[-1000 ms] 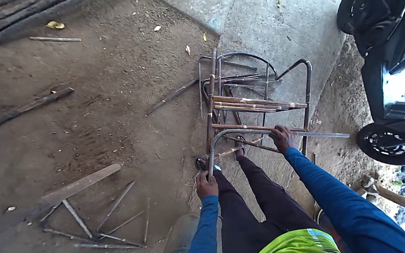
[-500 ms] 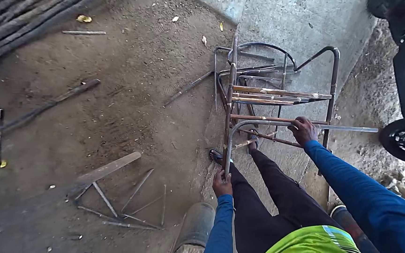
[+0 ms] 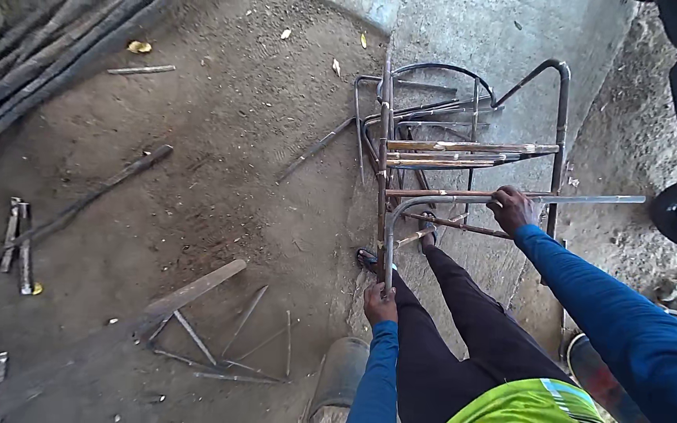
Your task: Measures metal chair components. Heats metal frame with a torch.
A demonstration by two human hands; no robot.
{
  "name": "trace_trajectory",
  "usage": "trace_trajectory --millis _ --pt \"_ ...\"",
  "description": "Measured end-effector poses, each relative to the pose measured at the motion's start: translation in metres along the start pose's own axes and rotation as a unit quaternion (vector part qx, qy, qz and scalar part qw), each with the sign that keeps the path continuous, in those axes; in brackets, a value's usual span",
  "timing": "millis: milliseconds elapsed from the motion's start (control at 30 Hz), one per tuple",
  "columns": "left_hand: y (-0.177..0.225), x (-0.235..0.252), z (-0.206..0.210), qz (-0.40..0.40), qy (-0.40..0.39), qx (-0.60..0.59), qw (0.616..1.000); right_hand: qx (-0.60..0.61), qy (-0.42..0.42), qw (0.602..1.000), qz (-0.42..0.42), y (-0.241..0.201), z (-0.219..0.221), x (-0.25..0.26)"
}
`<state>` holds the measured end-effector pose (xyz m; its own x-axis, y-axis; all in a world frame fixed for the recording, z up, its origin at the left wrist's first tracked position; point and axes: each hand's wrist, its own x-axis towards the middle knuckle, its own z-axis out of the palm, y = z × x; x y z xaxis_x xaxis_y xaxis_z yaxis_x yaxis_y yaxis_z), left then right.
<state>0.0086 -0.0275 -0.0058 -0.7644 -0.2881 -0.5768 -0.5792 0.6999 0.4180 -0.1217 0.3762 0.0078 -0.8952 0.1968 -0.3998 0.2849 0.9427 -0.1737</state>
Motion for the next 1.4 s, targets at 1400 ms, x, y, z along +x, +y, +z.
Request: trace_trajectory --millis 1400 --pt "-0.018 0.008 -0.005 0.028 -0.004 0.029 0.999 0.020 0.066 0.998 -0.007 -0.001 0.019 -0.002"
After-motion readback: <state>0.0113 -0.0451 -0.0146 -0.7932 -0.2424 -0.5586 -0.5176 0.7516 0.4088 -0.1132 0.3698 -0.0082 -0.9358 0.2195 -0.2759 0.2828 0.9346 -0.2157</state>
